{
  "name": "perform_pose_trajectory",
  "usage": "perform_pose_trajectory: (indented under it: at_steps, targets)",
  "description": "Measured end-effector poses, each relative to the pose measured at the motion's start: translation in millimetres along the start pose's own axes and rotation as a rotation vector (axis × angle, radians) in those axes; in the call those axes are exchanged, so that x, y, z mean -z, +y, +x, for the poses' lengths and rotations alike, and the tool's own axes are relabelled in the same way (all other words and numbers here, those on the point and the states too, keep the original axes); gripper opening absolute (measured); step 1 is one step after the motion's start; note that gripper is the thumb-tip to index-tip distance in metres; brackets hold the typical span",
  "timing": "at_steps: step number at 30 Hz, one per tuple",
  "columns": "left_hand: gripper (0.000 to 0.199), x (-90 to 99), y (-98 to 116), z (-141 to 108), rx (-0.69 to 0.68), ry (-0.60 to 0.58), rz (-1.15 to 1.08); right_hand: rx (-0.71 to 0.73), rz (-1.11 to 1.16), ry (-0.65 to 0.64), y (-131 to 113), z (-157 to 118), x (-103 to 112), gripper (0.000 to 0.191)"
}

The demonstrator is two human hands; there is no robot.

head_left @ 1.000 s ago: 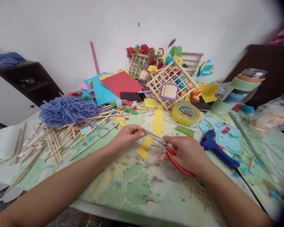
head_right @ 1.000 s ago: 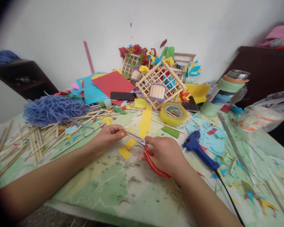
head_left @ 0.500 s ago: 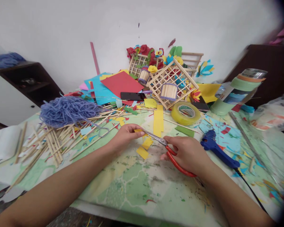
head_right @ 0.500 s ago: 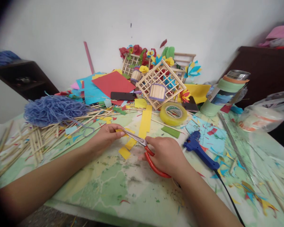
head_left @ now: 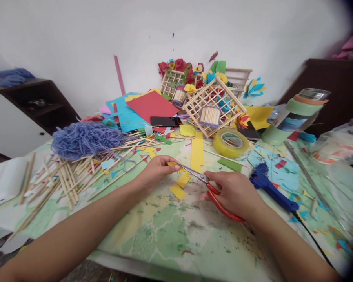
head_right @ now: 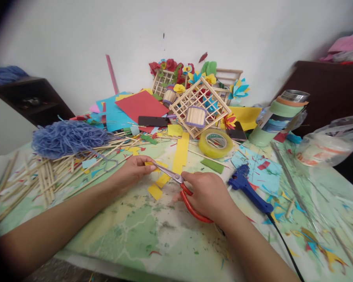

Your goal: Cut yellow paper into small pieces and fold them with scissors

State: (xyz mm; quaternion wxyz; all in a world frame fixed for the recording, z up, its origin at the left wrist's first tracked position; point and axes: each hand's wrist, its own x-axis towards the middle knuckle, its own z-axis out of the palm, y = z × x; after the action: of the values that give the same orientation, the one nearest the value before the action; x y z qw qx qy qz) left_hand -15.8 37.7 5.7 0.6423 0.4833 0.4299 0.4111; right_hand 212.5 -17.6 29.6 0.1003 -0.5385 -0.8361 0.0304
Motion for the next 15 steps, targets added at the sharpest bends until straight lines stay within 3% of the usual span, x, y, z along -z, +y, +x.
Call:
perform_pose_trajectory:
  at_steps: [6,15]
  targets:
    - [0.028,-2.0,3.8,-0.4,0.035,0.034,-0.003,0.011,-0.015,0.006,2.6,-0.4,-0.4,0.041]
    - [0.028,4.9,9.5,3.0,0.091,-0.038,0.11,0.036,-0.043,-0.004,1.2,-0.5,-0.8,0.038]
